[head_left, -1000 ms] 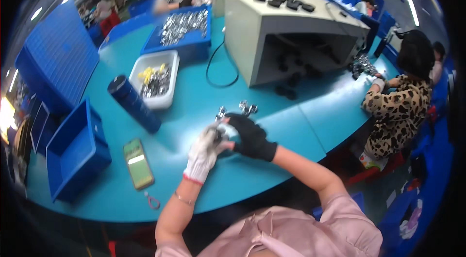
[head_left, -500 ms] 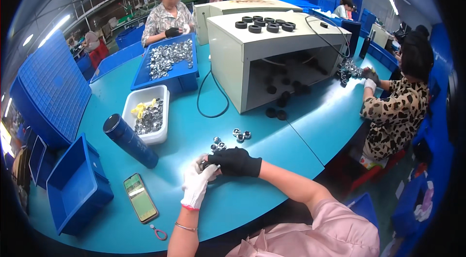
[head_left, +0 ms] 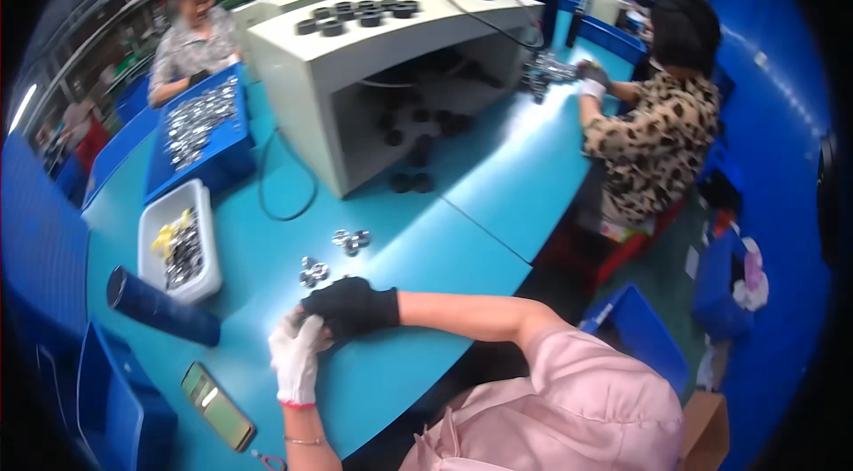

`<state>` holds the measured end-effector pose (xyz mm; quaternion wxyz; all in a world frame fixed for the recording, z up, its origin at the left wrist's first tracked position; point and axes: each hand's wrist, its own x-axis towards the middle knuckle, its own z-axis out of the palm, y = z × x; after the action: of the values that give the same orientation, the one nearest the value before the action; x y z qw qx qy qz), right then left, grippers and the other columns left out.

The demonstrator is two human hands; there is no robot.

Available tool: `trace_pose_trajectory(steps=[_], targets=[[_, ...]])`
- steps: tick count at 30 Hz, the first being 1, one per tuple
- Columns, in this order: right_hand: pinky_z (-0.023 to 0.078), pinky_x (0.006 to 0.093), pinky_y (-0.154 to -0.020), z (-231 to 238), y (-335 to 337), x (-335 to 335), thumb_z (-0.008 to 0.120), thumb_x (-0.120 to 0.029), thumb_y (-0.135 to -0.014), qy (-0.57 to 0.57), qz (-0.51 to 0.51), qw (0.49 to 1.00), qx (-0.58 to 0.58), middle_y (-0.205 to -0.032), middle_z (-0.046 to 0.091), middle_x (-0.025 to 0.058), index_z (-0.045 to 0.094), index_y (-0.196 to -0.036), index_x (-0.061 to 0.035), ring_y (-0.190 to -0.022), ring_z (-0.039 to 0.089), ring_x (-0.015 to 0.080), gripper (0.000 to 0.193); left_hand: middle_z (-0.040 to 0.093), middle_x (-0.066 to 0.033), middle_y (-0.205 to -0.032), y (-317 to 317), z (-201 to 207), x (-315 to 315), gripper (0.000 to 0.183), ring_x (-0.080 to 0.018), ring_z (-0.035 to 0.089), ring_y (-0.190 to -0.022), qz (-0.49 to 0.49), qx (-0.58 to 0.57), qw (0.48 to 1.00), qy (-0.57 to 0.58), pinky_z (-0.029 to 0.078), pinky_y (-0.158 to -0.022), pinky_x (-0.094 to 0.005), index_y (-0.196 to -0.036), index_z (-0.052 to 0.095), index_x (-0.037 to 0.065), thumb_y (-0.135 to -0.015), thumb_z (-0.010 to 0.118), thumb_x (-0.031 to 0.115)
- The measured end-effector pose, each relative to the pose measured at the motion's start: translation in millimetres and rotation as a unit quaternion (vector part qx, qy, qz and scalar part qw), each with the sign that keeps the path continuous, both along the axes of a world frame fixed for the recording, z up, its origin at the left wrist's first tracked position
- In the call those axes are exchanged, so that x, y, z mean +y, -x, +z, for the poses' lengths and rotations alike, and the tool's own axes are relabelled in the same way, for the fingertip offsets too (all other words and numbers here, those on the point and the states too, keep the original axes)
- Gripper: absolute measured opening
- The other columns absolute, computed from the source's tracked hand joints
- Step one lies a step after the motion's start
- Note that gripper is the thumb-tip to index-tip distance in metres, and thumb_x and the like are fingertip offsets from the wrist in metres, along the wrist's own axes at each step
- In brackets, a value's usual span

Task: The person collects black rubber rings from the table and assembles them by fitting metal components into each ring by hand.

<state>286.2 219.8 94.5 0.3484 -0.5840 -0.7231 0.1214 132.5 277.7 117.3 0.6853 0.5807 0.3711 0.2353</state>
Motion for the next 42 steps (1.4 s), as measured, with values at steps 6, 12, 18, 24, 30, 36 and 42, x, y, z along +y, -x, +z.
trace_pose_trajectory(steps=[6,12,18,24,30,36,42], targets=[[0.051,0.0388,-0.067,13,6,-10,0.070,-0.031,-0.069,0.067,-0.030,0.997,0.000,-0.088,0.066,0.0080,0.061,-0.104,-0.0183,-0.078,0.064,0.0303,0.038,0.059,-0.0054,-0.082,-3,-3,-3,0.030,-0.0091,0.055,-0.061,-0.019,-0.017,1.000,0.012,0.052,-0.051,-0.0234,-0.108,0.053,-0.007,-0.083,0.058,0.010],[0.048,0.0351,-0.071,7,-1,-3,0.070,-0.020,-0.072,-0.069,0.142,0.958,0.239,-0.086,0.063,0.0129,0.057,-0.106,-0.0059,-0.081,0.063,0.0248,0.039,0.058,-0.0072,-0.085,2,-1,2,0.044,-0.0125,0.058,-0.064,-0.028,-0.072,0.991,0.106,0.053,-0.055,-0.0253,-0.124,0.046,-0.007,-0.086,0.056,0.014],[0.047,0.0280,-0.080,6,-29,-1,0.070,-0.010,-0.078,0.090,0.097,0.946,0.297,-0.094,0.064,0.0066,0.055,-0.120,-0.0012,-0.089,0.058,0.0102,0.046,0.056,-0.0096,-0.090,-3,-11,11,0.045,-0.0173,0.058,-0.074,-0.087,-0.180,0.964,0.173,0.050,-0.059,-0.0279,-0.123,0.044,-0.006,-0.089,0.059,0.020],[0.049,0.0304,-0.074,6,-10,2,0.074,-0.034,-0.073,-0.020,0.027,0.993,0.117,-0.093,0.065,0.0076,0.054,-0.124,-0.0122,-0.083,0.064,0.0191,0.058,0.061,-0.0070,-0.092,2,-16,8,0.035,-0.0138,0.060,-0.071,-0.030,-0.166,0.973,0.160,0.053,-0.059,-0.0250,-0.113,0.052,-0.004,-0.088,0.059,0.020],[0.051,0.0346,-0.065,3,-10,-6,0.075,-0.022,-0.069,-0.007,-0.019,0.998,-0.056,-0.094,0.065,0.0072,0.057,-0.114,-0.0121,-0.079,0.065,0.0277,0.050,0.060,-0.0059,-0.082,-2,-2,-2,0.025,-0.0116,0.059,-0.065,-0.031,-0.101,0.991,0.078,0.053,-0.058,-0.0233,-0.104,0.057,-0.004,-0.085,0.060,0.012],[0.051,0.0350,-0.057,2,1,-4,0.073,-0.031,-0.068,-0.087,-0.056,0.993,-0.057,-0.082,0.066,0.0037,0.062,-0.105,-0.0163,-0.067,0.065,0.0257,0.042,0.058,-0.0049,-0.075,-2,-1,3,0.022,-0.0106,0.058,-0.065,-0.031,-0.073,0.996,0.050,0.053,-0.057,-0.0235,-0.098,0.059,-0.005,-0.083,0.061,0.011],[0.053,0.0348,-0.061,2,4,-3,0.076,-0.027,-0.066,-0.100,-0.036,0.994,0.012,-0.085,0.067,0.0068,0.062,-0.105,-0.0113,-0.070,0.066,0.0266,0.044,0.059,-0.0058,-0.079,2,-3,7,0.027,-0.0105,0.058,-0.066,-0.053,-0.078,0.991,0.093,0.052,-0.057,-0.0230,-0.103,0.057,-0.006,-0.083,0.061,0.011]])
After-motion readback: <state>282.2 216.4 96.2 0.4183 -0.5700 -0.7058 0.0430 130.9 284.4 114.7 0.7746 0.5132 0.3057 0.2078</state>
